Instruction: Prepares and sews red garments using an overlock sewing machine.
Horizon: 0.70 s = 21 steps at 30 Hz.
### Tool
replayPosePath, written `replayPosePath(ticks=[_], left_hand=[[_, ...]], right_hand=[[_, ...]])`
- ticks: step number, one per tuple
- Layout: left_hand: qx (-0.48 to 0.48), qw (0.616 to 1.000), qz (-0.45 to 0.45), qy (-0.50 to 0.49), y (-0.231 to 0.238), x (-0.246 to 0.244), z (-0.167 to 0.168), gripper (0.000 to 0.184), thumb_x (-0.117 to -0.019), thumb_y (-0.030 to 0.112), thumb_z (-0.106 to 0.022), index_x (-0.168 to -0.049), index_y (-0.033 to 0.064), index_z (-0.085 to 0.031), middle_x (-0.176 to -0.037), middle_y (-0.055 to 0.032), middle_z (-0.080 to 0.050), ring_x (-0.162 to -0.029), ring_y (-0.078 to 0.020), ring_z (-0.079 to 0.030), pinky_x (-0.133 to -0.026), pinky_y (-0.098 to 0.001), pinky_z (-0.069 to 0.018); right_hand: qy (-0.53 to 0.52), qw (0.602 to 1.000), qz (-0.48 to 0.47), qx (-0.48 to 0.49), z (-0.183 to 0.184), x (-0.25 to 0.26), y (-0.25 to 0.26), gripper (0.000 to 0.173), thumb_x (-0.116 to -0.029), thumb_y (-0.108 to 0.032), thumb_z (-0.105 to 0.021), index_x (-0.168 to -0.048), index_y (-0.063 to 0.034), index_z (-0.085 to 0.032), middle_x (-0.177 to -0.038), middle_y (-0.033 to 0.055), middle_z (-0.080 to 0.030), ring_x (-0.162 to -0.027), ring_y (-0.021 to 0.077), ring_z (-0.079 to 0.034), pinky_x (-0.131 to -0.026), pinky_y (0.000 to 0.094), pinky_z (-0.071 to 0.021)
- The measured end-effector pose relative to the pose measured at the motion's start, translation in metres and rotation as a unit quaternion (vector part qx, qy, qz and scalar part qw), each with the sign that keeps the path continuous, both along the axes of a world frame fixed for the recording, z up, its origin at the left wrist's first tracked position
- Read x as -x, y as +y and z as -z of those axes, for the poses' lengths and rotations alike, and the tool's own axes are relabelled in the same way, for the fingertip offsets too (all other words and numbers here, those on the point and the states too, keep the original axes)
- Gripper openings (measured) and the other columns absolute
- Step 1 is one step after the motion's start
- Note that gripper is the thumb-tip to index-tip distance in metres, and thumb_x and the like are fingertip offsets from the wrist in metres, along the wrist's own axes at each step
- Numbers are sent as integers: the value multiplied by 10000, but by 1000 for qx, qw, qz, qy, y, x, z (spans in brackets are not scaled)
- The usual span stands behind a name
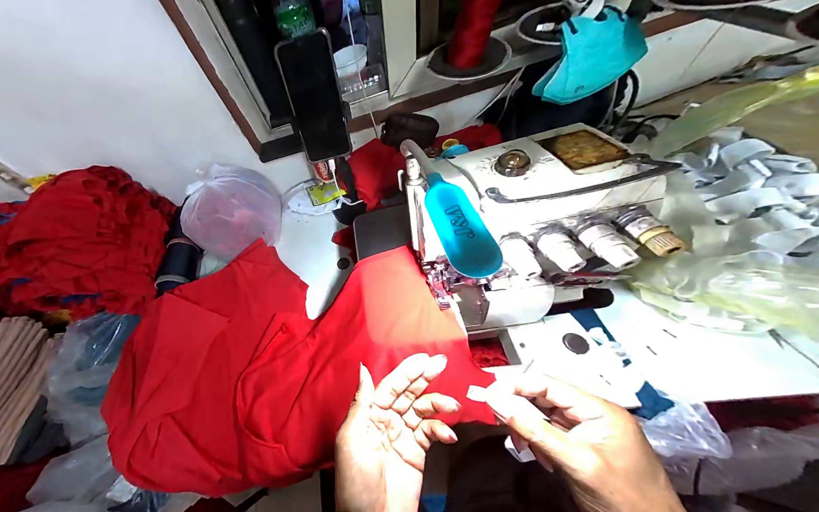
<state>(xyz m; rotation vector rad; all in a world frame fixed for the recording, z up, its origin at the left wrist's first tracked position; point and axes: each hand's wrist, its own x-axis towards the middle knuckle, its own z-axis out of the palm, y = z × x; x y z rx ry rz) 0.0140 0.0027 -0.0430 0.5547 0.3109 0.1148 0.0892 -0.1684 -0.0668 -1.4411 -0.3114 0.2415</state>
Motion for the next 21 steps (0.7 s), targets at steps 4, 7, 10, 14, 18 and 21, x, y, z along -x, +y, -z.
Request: replayPosePath(ticks=[4, 7, 10, 14, 18, 21], left_hand=[[14, 1000, -4, -7, 0, -1, 4, 637, -1127, 347, -172, -1257, -24, -673, -1281, -209, -688, -961, -239, -739, -739, -316, -598], [35, 999, -4, -24, 1, 0, 9, 420, -1084, 134, -333, -1282, -59, -648, -1270, -241, -683, -963, -253, -744, -755, -326, -605], [-27, 999, -23, -15, -1, 2, 10, 300, -1030, 18, -461, -1229, -70, -668, -1168, -234, -715, -878, -223, -746, -742, -316, -612], [-256, 964, -69, 14, -9, 5, 3, 161, -1011, 29, -548, -964, -15, -696, -790, -107, -737, -665, -133, -715, -654, -278, -614], [-562, 817, -108, -65, 2, -8, 6, 104, -958, 32, -650, -950, -25, -736, -884, -59, -736, -779, -96, -711, -727, -245, -623], [-743, 650, -138, -81, 14, -25, 12, 137, -943, 119, -680, -1001, 49, -782, -1014, -32, -762, -974, -106, -715, -872, -252, -603]], right_hand=[[-3, 1000, -3, -14, 1, -1, 0, 89, -895, -99, -732, -974, -80, -767, -844, -34, -745, -601, 2, -625, -518, 152, -523], [-4, 1000, -1, -19, 1, -1, 1, 80, -896, -93, -732, -969, -84, -765, -831, -39, -747, -588, -8, -619, -500, 140, -508], [1, 1000, -2, -20, 1, 0, 1, 77, -897, -83, -731, -966, -78, -766, -834, -29, -744, -593, 2, -622, -502, 150, -512], [-26, 1000, 8, 8, 5, -8, 2, 84, -895, -142, -740, -960, -98, -769, -844, -30, -751, -630, 21, -654, -538, 165, -545], [-98, 985, 29, 136, 6, -38, 7, 156, -890, -370, -724, -922, -227, -778, -759, -116, -716, -606, 5, -647, -520, 191, -546], [-107, 966, 15, 235, -2, -66, 17, 139, -855, -409, -747, -860, -273, -774, -710, -138, -694, -619, -5, -645, -557, 233, -555]])
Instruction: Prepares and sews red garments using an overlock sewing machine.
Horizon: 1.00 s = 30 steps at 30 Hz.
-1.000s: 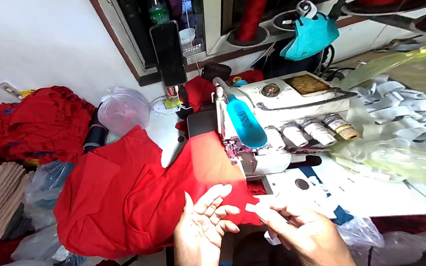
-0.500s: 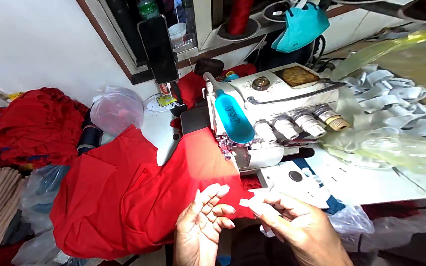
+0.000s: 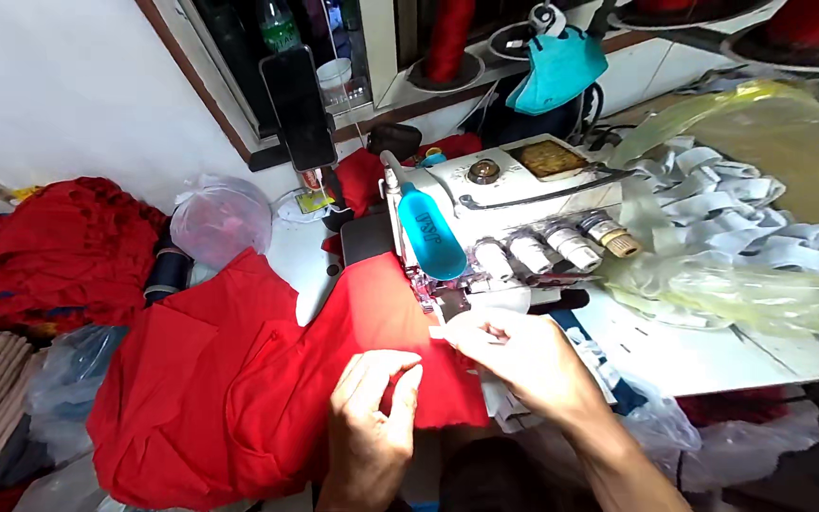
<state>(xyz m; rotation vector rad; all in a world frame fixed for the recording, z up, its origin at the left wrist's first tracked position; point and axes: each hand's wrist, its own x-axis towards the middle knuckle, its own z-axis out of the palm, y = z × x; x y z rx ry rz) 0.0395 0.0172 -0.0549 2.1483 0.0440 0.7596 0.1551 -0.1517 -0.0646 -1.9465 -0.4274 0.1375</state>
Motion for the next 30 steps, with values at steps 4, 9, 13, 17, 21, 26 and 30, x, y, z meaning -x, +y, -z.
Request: replayPosePath(ticks=[4, 9, 13, 17, 21, 26, 30], left_hand=[[-152, 988, -25, 4, 12, -19, 4, 192, -958, 146, -644, -1060, 87, -796, -1116, -20, -757, -1116, -136, -681, -994, -282, -547], [-246, 969, 0, 26, 19, -31, 11, 302, -947, 99, -571, -1154, 142, -788, -1244, -46, -719, -1218, -212, -637, -1045, -362, -515], [-303, 953, 13, 17, 21, -36, 16, 369, -914, 74, -565, -1198, 179, -775, -1265, -59, -711, -1204, -239, -644, -1033, -399, -511], [-335, 942, 16, 26, 22, -38, 20, 414, -913, 69, -540, -1226, 222, -763, -1282, -54, -699, -1194, -249, -641, -1020, -428, -499], [-346, 938, 13, 29, 22, -39, 21, 416, -907, 74, -537, -1214, 233, -768, -1282, -54, -701, -1197, -263, -643, -1011, -445, -503], [-349, 937, 15, 32, 22, -38, 21, 416, -925, 76, -530, -1224, 248, -764, -1293, -58, -697, -1211, -270, -639, -1033, -458, -492], [-354, 935, 16, 32, 22, -38, 21, 441, -920, 57, -524, -1237, 255, -758, -1300, -56, -691, -1203, -258, -636, -1019, -436, -496]], right_hand=[[-18, 997, -23, 69, -5, -24, 12, 119, -874, -333, -766, -825, -224, -763, -658, -84, -661, -571, 50, -609, -569, 315, -534], [-1, 993, -24, 117, -9, -28, 16, 116, -885, -273, -791, -831, -175, -762, -675, -25, -663, -600, 127, -612, -625, 417, -523], [-5, 993, -21, 120, -8, -28, 17, 116, -879, -275, -792, -821, -179, -761, -673, -29, -663, -601, 127, -617, -616, 409, -524], [-21, 992, -7, 122, -7, -27, 17, 140, -855, -298, -804, -797, -179, -756, -671, -29, -658, -623, 130, -623, -621, 425, -517], [-12, 992, -9, 128, -9, -28, 17, 138, -858, -284, -803, -790, -175, -754, -664, -22, -659, -609, 142, -622, -608, 430, -516], [19, 994, -12, 111, -9, -29, 16, 114, -863, -249, -806, -794, -170, -760, -650, -26, -661, -568, 124, -606, -587, 398, -522], [23, 994, -8, 111, -7, -30, 16, 103, -860, -244, -810, -803, -174, -763, -654, -29, -667, -569, 123, -616, -587, 396, -533]])
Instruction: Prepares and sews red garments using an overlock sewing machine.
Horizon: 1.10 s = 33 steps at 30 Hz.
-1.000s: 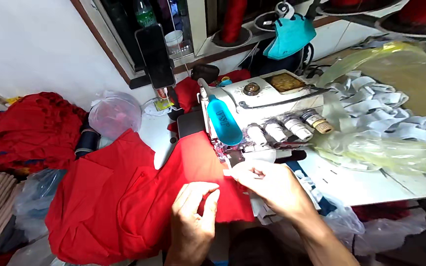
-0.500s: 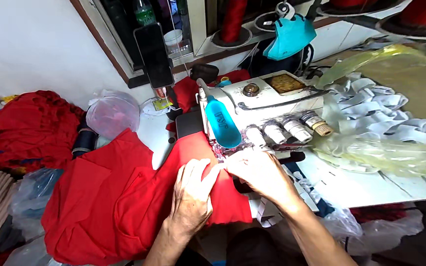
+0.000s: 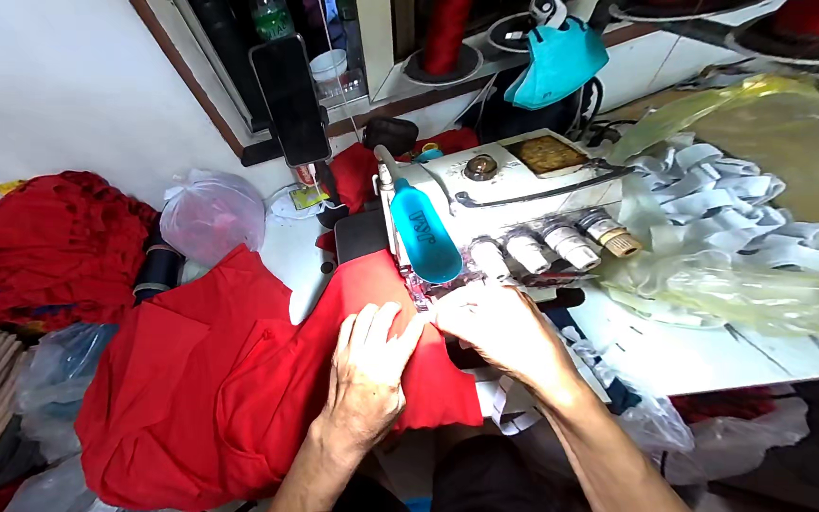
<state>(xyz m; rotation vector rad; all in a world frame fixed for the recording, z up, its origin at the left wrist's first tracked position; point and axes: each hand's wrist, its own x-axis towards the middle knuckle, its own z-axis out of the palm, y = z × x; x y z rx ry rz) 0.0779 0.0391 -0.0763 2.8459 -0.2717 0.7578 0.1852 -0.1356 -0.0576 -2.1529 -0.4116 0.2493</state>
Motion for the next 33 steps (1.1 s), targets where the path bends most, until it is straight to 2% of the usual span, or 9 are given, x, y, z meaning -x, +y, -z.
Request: replayPosePath(ticks=[3, 5, 7, 8, 10, 15, 20, 24, 33], left_hand=[[-3, 1000, -9, 6, -2, 2, 0, 457, -915, 51, -521, -1251, 260, -750, -1314, -66, -686, -1223, -271, -632, -1027, -449, -496], [-4, 1000, -14, 6, -5, 2, -1, 458, -910, 47, -522, -1246, 256, -752, -1313, -73, -686, -1224, -277, -635, -1036, -454, -495], [-1, 1000, -20, 6, -7, 3, -1, 455, -911, 44, -528, -1252, 246, -751, -1316, -78, -687, -1221, -278, -638, -1042, -453, -493], [-3, 1000, -23, 6, -7, 3, -1, 461, -906, 43, -529, -1256, 245, -750, -1316, -80, -688, -1222, -280, -641, -1045, -457, -493], [-6, 1000, -28, 9, -9, 4, -1, 476, -894, 43, -526, -1262, 248, -747, -1321, -80, -688, -1233, -289, -639, -1047, -469, -494], [-9, 1000, -27, 3, -10, 4, -1, 457, -893, 39, -537, -1250, 225, -753, -1314, -80, -692, -1215, -297, -646, -1018, -475, -510], [-24, 999, -44, 2, -14, 6, 1, 457, -897, 45, -543, -1266, 225, -745, -1339, -94, -681, -1247, -310, -638, -1033, -479, -514], [-48, 997, -59, 0, -18, 5, -1, 446, -872, 44, -573, -1250, 197, -753, -1344, -123, -679, -1230, -334, -653, -1011, -499, -526], [-82, 993, -88, -4, -26, 6, -1, 437, -868, 43, -575, -1236, 189, -760, -1347, -119, -679, -1202, -339, -666, -981, -478, -543]], right_hand=[[-73, 996, 32, 33, 2, 9, -2, 129, -869, -308, -807, -870, -184, -770, -738, -19, -698, -683, 157, -665, -647, 454, -539], [-219, 969, 109, 33, 13, 28, -3, 227, -889, -357, -720, -984, -160, -782, -875, 4, -742, -818, 191, -714, -703, 459, -567], [-316, 933, 174, -9, 22, 50, -1, 292, -940, -282, -663, -1089, -55, -769, -1094, 105, -752, -1051, 264, -708, -890, 429, -575], [-340, 920, 193, -35, 26, 60, 1, 250, -938, -228, -669, -1041, -23, -770, -1075, 134, -749, -1043, 265, -706, -893, 388, -572], [-318, 924, 199, -70, 38, 75, 4, 184, -927, -202, -670, -933, -47, -770, -957, 92, -746, -937, 159, -711, -833, 258, -581], [-64, 983, 120, -123, 60, 82, 6, 316, -958, -442, -638, -964, -149, -757, -769, -96, -697, -677, -39, -632, -611, 153, -521], [4, 978, 86, -189, 63, 82, 0, 275, -945, -421, -674, -934, -164, -770, -746, -109, -693, -635, -36, -620, -567, 150, -513], [17, 973, 85, -214, 61, 83, 0, 255, -945, -395, -685, -953, -155, -770, -796, -90, -717, -704, -20, -655, -628, 161, -543], [59, 964, 78, -248, 56, 85, -1, 216, -956, -336, -689, -945, -130, -755, -716, -76, -673, -612, -4, -606, -550, 154, -496]])
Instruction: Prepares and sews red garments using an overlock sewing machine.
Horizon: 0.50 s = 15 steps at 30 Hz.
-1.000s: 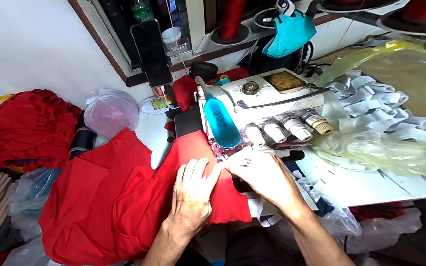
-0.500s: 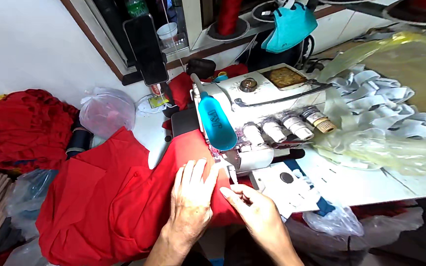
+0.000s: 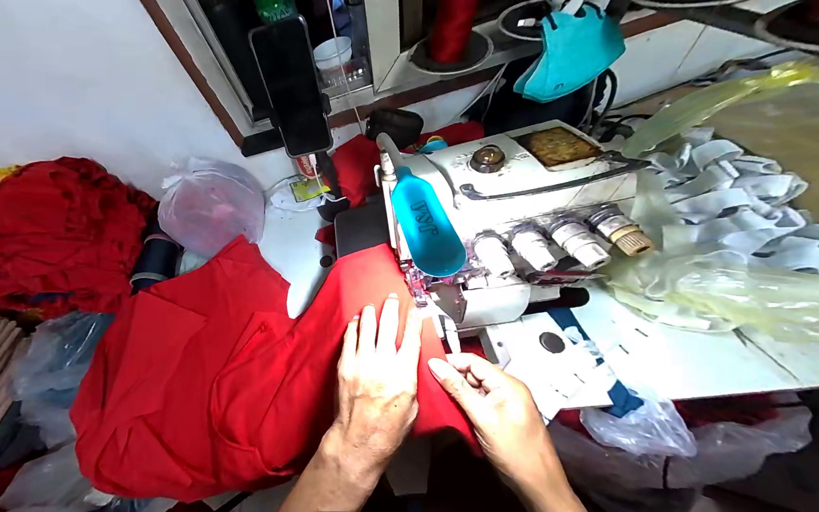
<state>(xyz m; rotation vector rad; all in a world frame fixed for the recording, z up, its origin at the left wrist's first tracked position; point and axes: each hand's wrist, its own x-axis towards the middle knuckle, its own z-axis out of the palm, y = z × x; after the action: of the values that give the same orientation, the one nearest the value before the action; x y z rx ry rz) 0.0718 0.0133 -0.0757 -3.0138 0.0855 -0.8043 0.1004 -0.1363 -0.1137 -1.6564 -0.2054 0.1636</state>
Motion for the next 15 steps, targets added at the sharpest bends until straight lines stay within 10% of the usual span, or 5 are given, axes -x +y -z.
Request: replayPosePath(ticks=[15], left_hand=[[69, 997, -10, 12, -2, -7, 2, 425, -914, 57, -526, -1271, 143, -740, -1368, -100, -666, -1285, -323, -613, -1075, -492, -482]], right_hand=[[1, 999, 44, -27, -3, -3, 5, 185, -956, -296, -687, -918, -132, -762, -713, -72, -680, -614, -2, -617, -548, 151, -503]])
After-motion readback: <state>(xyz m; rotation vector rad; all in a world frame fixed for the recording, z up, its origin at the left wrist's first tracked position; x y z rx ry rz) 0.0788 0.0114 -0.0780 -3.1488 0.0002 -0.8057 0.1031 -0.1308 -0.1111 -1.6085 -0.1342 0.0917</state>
